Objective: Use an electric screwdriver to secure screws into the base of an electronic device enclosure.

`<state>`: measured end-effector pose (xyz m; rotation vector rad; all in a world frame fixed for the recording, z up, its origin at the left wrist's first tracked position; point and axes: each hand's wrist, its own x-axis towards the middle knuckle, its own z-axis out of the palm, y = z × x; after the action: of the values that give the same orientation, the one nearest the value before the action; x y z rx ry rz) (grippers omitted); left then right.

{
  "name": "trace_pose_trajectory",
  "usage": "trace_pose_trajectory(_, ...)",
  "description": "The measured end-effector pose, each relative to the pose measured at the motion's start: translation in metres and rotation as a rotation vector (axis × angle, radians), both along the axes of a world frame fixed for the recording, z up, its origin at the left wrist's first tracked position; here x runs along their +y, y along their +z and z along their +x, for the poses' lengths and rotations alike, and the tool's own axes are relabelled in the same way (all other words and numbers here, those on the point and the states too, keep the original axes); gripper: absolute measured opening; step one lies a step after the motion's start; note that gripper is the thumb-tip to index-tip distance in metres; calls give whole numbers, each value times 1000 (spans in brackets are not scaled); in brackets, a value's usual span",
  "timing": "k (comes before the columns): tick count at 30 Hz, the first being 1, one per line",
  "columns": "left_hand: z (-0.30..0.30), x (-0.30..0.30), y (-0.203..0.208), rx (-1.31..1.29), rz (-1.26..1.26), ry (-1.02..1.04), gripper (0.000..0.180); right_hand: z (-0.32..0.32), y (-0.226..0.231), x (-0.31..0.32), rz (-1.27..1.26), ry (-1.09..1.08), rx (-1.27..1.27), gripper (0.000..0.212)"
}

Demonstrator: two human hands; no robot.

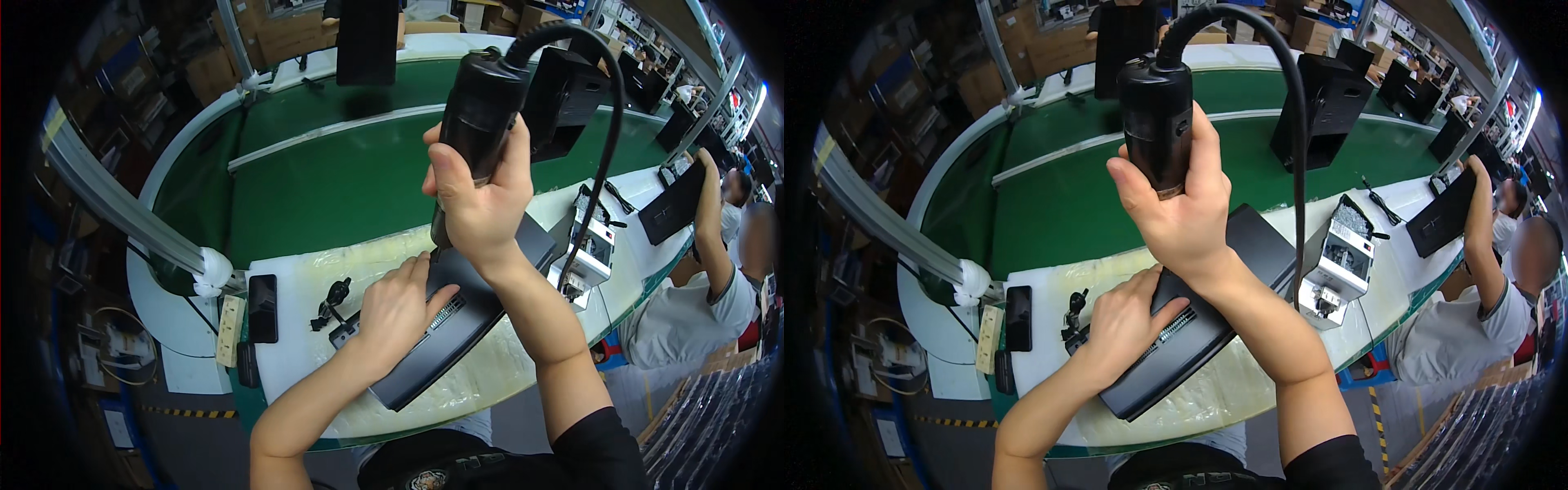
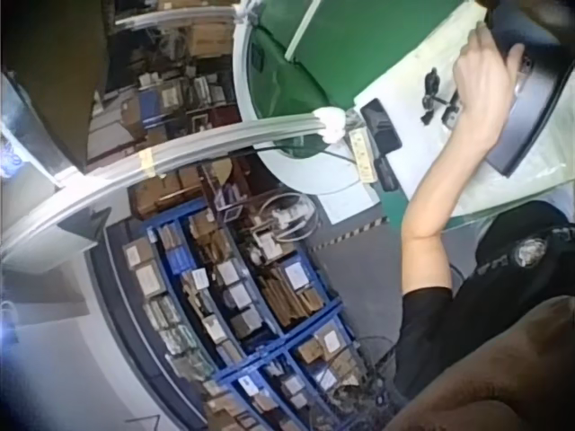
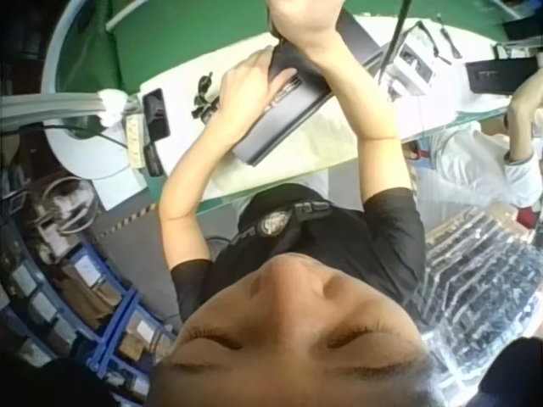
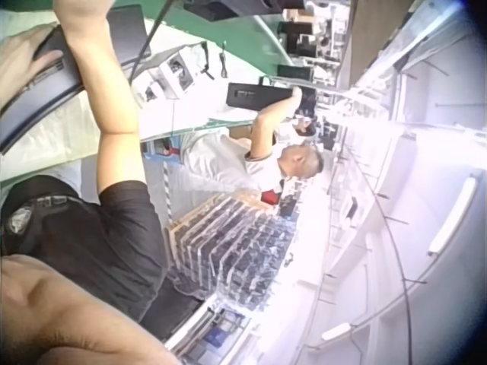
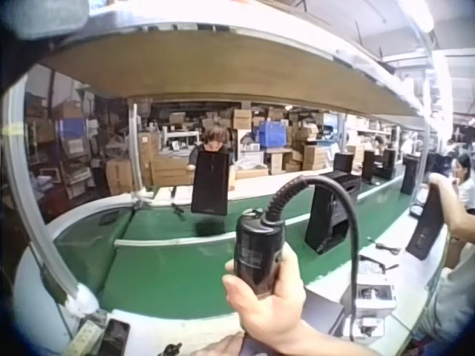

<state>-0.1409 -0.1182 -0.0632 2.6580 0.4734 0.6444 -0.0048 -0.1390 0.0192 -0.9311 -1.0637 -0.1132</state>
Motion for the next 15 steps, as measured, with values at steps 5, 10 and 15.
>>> trace_pose_trajectory(5,2,2,-4,-2,-21,11,55,3,12,2,-46,-48,-52,59)
trace_pose_trajectory(10,-8,0,5,-248,-55,5,28,23,49,-61,200,-259,-110,19)
trace_pose_trajectory(15,-79,-28,-14,-553,-188,327,18,56,8,-176,96,-582,-95,27)
